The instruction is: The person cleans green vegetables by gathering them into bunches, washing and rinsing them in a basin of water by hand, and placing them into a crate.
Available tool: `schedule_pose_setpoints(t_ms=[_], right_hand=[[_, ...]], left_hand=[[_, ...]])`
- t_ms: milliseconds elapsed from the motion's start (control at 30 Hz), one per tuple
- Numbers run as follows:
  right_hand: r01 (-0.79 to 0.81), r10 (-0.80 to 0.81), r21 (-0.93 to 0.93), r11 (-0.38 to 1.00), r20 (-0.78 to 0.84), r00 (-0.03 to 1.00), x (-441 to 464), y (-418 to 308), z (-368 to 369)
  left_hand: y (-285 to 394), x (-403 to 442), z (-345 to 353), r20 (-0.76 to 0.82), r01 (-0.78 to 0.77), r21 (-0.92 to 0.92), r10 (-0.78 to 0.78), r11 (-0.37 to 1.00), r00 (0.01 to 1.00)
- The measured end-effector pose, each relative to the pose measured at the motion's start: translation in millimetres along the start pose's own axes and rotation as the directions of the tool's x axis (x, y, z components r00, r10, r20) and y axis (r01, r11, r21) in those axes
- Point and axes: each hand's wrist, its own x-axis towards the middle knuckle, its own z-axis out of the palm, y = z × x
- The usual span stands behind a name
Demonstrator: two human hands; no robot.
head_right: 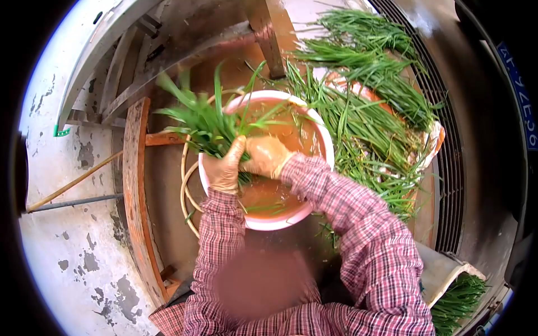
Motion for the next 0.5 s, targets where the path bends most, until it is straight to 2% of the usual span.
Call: schedule_pose_setpoints(t_ms=[33, 67, 100, 167, 200, 233, 300, 333, 367, 433, 467, 500], right_hand=[[0.051, -0.052, 0.018, 0.999, 0.055, 0.997, -1.4, -6.2, -15.2], [0.135, -0.135, 0.028, 0.990, 0.000, 0.991, -1.9, -2.9, -12.9], [0.129, -0.129, 0.019, 0.991, -0.009, 0.992, -2.9, 11.6, -5.0], [-0.019, 0.020, -0.010, 1.000, 0.029, 0.999, -5.2, 24.4, 9.9], [0.087, -0.089, -0.019, 0.996, -0.148, 0.985, -10.1, 18.4, 11.4], [0.079, -0.091, -0.185, 0.980, -0.056, 0.994, -9.7, 24.5, 6.8], [-0.017, 0.015, 0.011, 1.000, 0.174, 0.985, -16.6, -10.9, -40.3], [-0.075, 0.095, -0.104, 0.992, 0.198, 0.975, -9.4, -1.2, -29.5], [-0.072, 0.090, -0.100, 0.992, 0.191, 0.977, -16.0, 7.4, -16.2], [-0.018, 0.040, -0.303, 0.953, 0.067, 0.997, -23.2, 25.2, -2.8], [0.029, -0.031, -0.187, 0.982, -0.006, 1.000, -27.1, 23.2, -17.6], [-0.113, 0.121, -0.050, 0.992, 0.189, 0.975, -33.2, -2.9, -65.2]], left_hand=[[11.3, -10.5, -1.5, 0.012, -0.042, -0.018, 0.042, 0.999, 0.999], [13.9, -13.5, 2.0, -0.004, -0.054, -0.078, 0.054, 0.996, 0.999], [-4.2, -13.6, 2.2, -0.004, -0.196, 0.104, 0.198, 0.975, 0.980], [14.8, -15.1, 22.6, 0.000, 0.007, 0.131, -0.007, 0.991, 1.000], [8.1, -14.7, 20.0, -0.009, -0.045, 0.114, 0.046, 0.992, 0.999], [1.5, -13.5, 17.8, -0.019, -0.097, 0.099, 0.099, 0.990, 0.995], [2.5, -15.9, 9.2, -0.020, -0.008, 0.051, 0.009, 0.999, 1.000], [-3.7, -14.1, 16.3, -0.089, -0.040, 0.063, 0.045, 0.997, 0.995], [9.3, -10.5, 20.7, -0.031, 0.040, 0.229, -0.034, 0.973, 0.999], [-10.1, 0.1, 26.1, -0.130, -0.135, 0.217, 0.166, 0.967, 0.978], [-7.5, 6.2, 16.2, -0.033, -0.091, 0.060, 0.093, 0.994, 0.995], [4.0, 11.2, 6.8, -0.033, 0.031, -0.043, -0.032, 0.999, 0.999]])
